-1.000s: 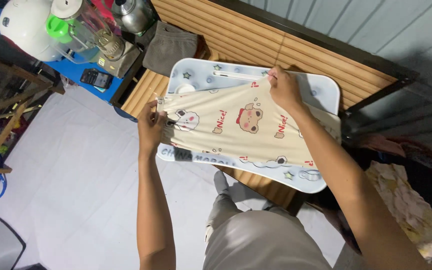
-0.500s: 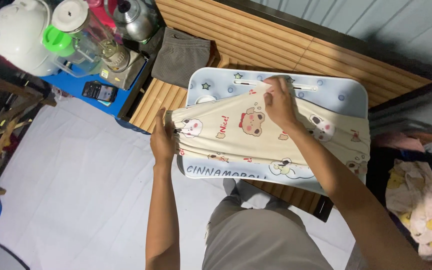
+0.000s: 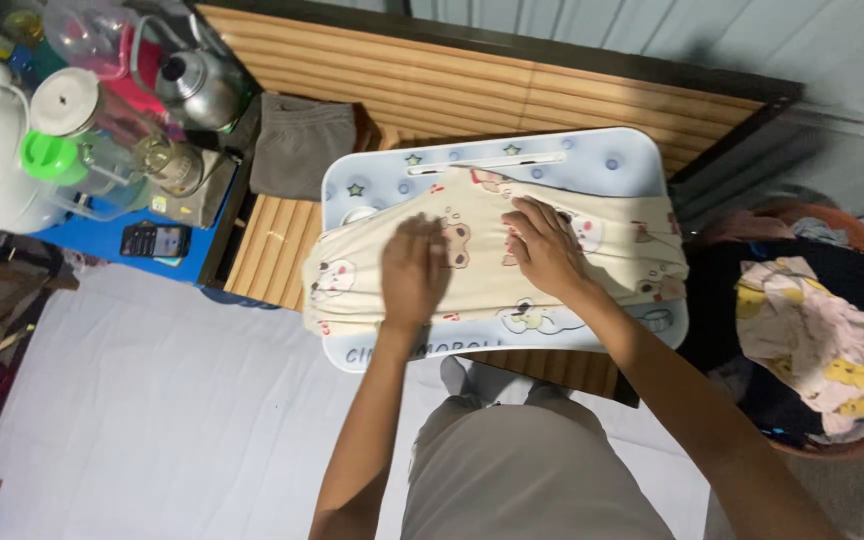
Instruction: Folding various items of clothing on a small portable table.
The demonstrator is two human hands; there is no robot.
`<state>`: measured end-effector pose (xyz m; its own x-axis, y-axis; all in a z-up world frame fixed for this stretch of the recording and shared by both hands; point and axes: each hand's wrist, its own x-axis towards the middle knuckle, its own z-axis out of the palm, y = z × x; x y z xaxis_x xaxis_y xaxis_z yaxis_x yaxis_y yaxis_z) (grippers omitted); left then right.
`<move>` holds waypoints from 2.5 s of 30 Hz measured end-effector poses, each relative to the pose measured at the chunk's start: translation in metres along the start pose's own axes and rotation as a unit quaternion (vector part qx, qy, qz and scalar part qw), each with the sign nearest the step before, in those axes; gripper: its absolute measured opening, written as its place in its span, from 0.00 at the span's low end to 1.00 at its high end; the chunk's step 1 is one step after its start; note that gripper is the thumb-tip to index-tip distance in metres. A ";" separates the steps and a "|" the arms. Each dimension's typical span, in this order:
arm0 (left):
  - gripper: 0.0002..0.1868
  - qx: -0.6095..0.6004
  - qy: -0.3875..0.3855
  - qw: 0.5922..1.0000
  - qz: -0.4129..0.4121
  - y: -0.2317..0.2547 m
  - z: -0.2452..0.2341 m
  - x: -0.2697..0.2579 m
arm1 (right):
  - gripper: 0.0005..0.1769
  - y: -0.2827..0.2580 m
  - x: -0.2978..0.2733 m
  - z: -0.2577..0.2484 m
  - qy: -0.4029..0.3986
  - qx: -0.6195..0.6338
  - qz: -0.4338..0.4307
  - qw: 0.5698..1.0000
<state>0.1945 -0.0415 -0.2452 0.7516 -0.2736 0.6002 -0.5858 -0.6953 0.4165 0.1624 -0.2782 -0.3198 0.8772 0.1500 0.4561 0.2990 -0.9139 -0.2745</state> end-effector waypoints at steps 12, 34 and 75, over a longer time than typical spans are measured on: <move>0.26 0.044 -0.200 0.979 0.000 0.027 0.057 -0.030 | 0.24 0.098 -0.086 -0.067 -0.047 0.051 0.155 0.986; 0.14 -0.018 -0.248 0.965 0.082 0.174 0.141 -0.073 | 0.15 0.251 -0.170 -0.031 -0.035 0.376 0.400 0.835; 0.10 -0.197 -0.239 0.951 0.029 0.286 0.162 0.022 | 0.22 0.179 -0.165 -0.240 0.071 0.459 0.331 0.822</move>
<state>0.0924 -0.3534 -0.2235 0.7122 -0.6390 0.2907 -0.6275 -0.3938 0.6717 -0.0192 -0.5566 -0.2413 0.9287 -0.3700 0.0261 -0.0113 -0.0987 -0.9951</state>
